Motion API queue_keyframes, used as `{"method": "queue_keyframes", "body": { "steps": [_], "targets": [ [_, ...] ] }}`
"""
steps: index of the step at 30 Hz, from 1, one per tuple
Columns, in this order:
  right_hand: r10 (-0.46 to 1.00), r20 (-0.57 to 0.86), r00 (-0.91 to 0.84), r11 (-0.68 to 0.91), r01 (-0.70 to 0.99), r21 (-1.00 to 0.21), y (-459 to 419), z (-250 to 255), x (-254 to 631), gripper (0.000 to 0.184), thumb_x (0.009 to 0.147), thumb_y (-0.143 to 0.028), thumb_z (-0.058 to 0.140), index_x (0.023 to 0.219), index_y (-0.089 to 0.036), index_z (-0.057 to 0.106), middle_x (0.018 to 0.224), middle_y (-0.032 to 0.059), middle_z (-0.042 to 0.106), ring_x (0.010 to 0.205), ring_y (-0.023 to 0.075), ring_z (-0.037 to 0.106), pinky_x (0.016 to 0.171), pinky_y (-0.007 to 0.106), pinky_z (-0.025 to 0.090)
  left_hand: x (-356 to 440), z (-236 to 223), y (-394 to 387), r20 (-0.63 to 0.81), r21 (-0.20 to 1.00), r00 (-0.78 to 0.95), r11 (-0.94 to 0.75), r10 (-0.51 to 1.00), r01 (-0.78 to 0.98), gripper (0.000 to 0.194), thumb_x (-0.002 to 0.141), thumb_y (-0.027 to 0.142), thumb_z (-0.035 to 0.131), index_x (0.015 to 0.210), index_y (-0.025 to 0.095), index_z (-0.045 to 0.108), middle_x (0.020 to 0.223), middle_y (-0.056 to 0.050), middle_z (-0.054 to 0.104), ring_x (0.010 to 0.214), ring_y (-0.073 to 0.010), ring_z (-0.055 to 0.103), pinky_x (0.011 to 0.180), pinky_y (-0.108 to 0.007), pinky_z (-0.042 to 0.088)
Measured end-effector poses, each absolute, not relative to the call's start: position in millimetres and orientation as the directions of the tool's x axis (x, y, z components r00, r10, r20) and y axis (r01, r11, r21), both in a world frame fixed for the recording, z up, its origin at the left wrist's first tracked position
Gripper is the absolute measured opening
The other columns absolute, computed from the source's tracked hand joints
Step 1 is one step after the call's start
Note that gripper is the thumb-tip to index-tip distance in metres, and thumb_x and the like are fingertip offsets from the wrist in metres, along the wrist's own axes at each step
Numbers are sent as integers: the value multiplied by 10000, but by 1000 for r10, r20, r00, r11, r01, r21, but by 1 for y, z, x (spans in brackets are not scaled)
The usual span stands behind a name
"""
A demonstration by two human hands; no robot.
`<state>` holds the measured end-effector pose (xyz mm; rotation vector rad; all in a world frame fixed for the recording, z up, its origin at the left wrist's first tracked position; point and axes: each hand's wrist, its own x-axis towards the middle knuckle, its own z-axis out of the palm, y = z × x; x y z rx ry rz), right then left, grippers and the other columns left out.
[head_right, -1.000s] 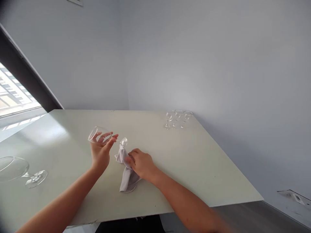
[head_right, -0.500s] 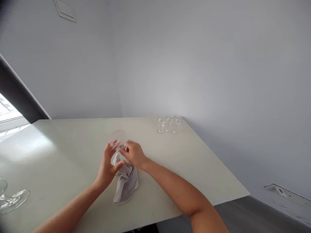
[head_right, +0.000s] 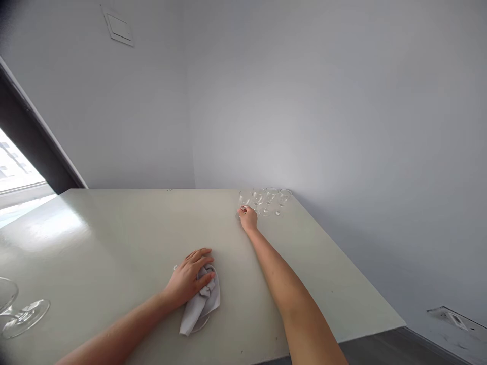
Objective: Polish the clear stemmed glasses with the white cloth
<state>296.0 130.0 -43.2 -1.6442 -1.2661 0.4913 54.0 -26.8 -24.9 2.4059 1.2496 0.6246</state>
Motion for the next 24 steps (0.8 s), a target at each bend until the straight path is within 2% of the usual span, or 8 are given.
{"method": "queue_keyframes", "body": {
  "steps": [7,11,14,16,18,20,22,24],
  "targets": [
    [900,221,376,-10,523,-852,132,-39,299,329,633,-356,554,904,-172,576,843,25,605,649,138,546,630,265,424,53,-23,-28,219,551,488,-520,845,653,336,789,388,484,1095,256,533,1232,-31,489,1134,-209,433,960,-386,332],
    [883,236,406,-22,537,-843,97,-28,300,401,641,-404,557,953,-152,536,954,81,562,706,154,526,655,282,405,52,-22,-25,198,671,370,-401,908,623,380,807,427,445,1145,256,477,1152,-35,546,1010,-191,519,850,-355,412],
    [911,251,326,36,546,-837,58,-15,284,316,711,-439,495,863,-167,545,828,53,580,669,146,510,620,257,391,51,-23,-21,222,784,222,-309,950,538,340,835,415,398,1122,251,479,1087,-38,576,907,-168,560,756,-317,449],
    [954,250,167,113,570,-814,29,-5,262,294,750,-460,458,731,-179,546,659,8,562,581,127,482,564,234,368,49,-19,-20,325,811,121,-342,938,474,293,844,375,399,1087,244,496,1082,-39,574,956,-165,543,796,-316,437],
    [973,220,-69,210,653,-727,1,3,237,371,808,-483,366,647,-187,520,543,-18,508,505,112,439,515,228,325,47,-11,-22,466,790,41,-437,884,431,251,843,326,417,1058,233,510,1076,-43,568,1016,-164,513,861,-332,406],
    [960,157,-230,278,771,-573,-23,8,213,391,792,-519,391,603,-192,493,536,-20,508,489,108,419,494,234,281,44,4,-27,579,753,-14,-528,815,393,219,841,280,430,1033,217,516,1044,-50,566,1020,-163,506,881,-348,395],
    [948,94,-304,315,850,-422,-39,8,196,371,724,-549,482,615,-194,486,583,-14,534,496,110,420,488,242,254,42,23,-35,643,730,-53,-589,764,347,192,842,244,431,1009,205,518,1016,-59,562,999,-162,511,862,-351,410],
    [946,75,-315,321,882,-345,-46,4,187,310,699,-496,534,661,-192,493,643,-2,552,523,113,435,495,245,244,39,42,-45,680,712,-69,-635,730,300,173,843,216,428,992,198,515,995,-65,559,979,-162,517,847,-356,422]
  ]
}}
